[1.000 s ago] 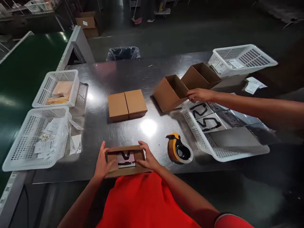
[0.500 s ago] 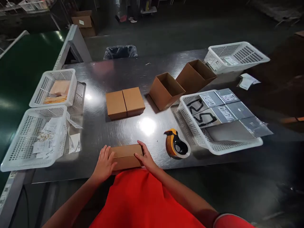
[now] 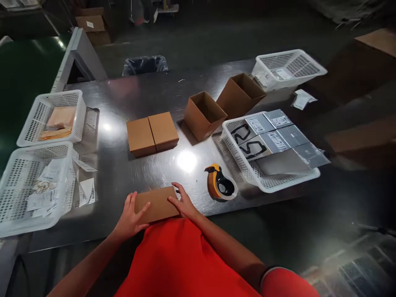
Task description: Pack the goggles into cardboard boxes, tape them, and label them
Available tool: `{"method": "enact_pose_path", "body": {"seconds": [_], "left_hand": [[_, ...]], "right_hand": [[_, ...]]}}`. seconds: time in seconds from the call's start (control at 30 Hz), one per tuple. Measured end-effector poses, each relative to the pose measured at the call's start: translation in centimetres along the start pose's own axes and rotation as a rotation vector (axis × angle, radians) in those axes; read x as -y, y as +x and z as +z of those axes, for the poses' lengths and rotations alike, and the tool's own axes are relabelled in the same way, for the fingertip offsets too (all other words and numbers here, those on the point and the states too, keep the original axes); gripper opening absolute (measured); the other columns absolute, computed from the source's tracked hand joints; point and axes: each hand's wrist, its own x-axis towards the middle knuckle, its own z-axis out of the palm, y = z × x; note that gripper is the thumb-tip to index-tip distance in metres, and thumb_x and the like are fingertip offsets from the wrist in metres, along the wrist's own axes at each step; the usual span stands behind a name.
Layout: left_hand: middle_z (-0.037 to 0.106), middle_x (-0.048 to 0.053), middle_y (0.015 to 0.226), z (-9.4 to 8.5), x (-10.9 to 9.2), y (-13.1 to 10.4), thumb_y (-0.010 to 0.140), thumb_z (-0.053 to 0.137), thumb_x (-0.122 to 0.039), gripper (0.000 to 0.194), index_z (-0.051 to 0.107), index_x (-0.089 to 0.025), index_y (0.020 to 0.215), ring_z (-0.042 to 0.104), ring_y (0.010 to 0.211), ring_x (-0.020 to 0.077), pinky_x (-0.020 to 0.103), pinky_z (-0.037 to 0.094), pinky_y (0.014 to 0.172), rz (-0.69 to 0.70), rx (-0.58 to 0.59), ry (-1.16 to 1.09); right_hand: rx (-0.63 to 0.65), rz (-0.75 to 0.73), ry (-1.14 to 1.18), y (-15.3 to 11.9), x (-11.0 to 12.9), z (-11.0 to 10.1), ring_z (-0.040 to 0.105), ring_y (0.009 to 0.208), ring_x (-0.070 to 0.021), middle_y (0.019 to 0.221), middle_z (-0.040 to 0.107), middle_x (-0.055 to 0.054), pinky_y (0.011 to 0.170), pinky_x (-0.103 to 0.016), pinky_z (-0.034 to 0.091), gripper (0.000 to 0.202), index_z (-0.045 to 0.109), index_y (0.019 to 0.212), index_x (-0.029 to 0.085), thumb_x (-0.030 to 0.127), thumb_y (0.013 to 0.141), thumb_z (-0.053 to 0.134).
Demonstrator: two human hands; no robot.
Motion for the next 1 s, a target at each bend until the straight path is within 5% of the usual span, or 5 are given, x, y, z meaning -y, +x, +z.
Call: {"method": "enact_pose_path", "body": {"seconds": [0.2, 0.37, 0.67, 0.87, 1.0], "left_hand": [[-0.013, 0.012, 0.163, -0.4, -0.1, 0.0, 0.079, 0.073, -0.036, 0.067, 0.048, -0.031, 0.141, 0.015, 0.143, 0.0516, 0.068, 0.036, 0.104, -0.007, 0.003, -0.065], [-0.018, 0.01, 0.163, -0.8, -0.5, 0.0, 0.079, 0.073, -0.036, 0.064, 0.051, -0.033, 0.139, 0.018, 0.141, 0.0515, 0.067, 0.039, 0.102, 0.001, 0.012, -0.087], [0.011, 0.015, 0.162, 0.7, -1.5, 1.4, 0.076, 0.075, -0.047, 0.082, 0.039, -0.029, 0.147, 0.015, 0.145, 0.0458, 0.064, 0.027, 0.113, -0.054, 0.014, -0.328], [0.027, 0.015, 0.16, -1.5, -3.0, 1.3, 0.086, 0.057, -0.054, 0.066, 0.044, -0.022, 0.143, 0.016, 0.148, 0.0372, 0.06, 0.012, 0.12, -0.285, -0.006, -0.56], [0.062, 0.015, 0.124, -4.7, -5.6, 3.0, 0.094, 0.035, -0.054, 0.052, 0.069, -0.017, 0.104, 0.056, 0.118, 0.029, 0.048, 0.045, 0.102, -0.846, -0.162, -1.008]], "right_hand": [[-0.459, 0.251, -0.215, -0.5, -5.7, -9.9, 0.031, 0.134, -0.0473, 0.13, 0.049, -0.028, 0.112, -0.069, 0.01, 0.057, 0.046, 0.12, 0.01, 0.049, 0.08, 0.06], [-0.316, 0.233, -0.179, -2.3, -4.4, -13.6, 0.061, 0.097, -0.0358, 0.09, 0.067, -0.016, 0.095, -0.055, 0.043, 0.036, 0.057, 0.094, 0.021, 0.054, 0.08, 0.057], [0.296, 0.132, 0.28, -1.4, 8.6, -6.4, 0.033, 0.047, -0.0117, 0.051, 0.037, 0.002, 0.044, -0.026, 0.027, 0.059, 0.048, 0.056, 0.021, 0.076, 0.076, 0.048], [0.466, 0.098, 0.204, -0.2, 8.5, -5.8, 0.031, 0.049, -0.0095, 0.05, 0.035, 0.003, 0.045, -0.023, 0.02, 0.06, 0.049, 0.055, 0.018, 0.074, 0.077, 0.051], [0.482, 0.115, 0.188, -0.4, 8.2, -7.1, 0.035, 0.048, -0.0105, 0.051, 0.04, 0.002, 0.044, -0.023, 0.022, 0.06, 0.052, 0.057, 0.018, 0.075, 0.077, 0.051]]}}
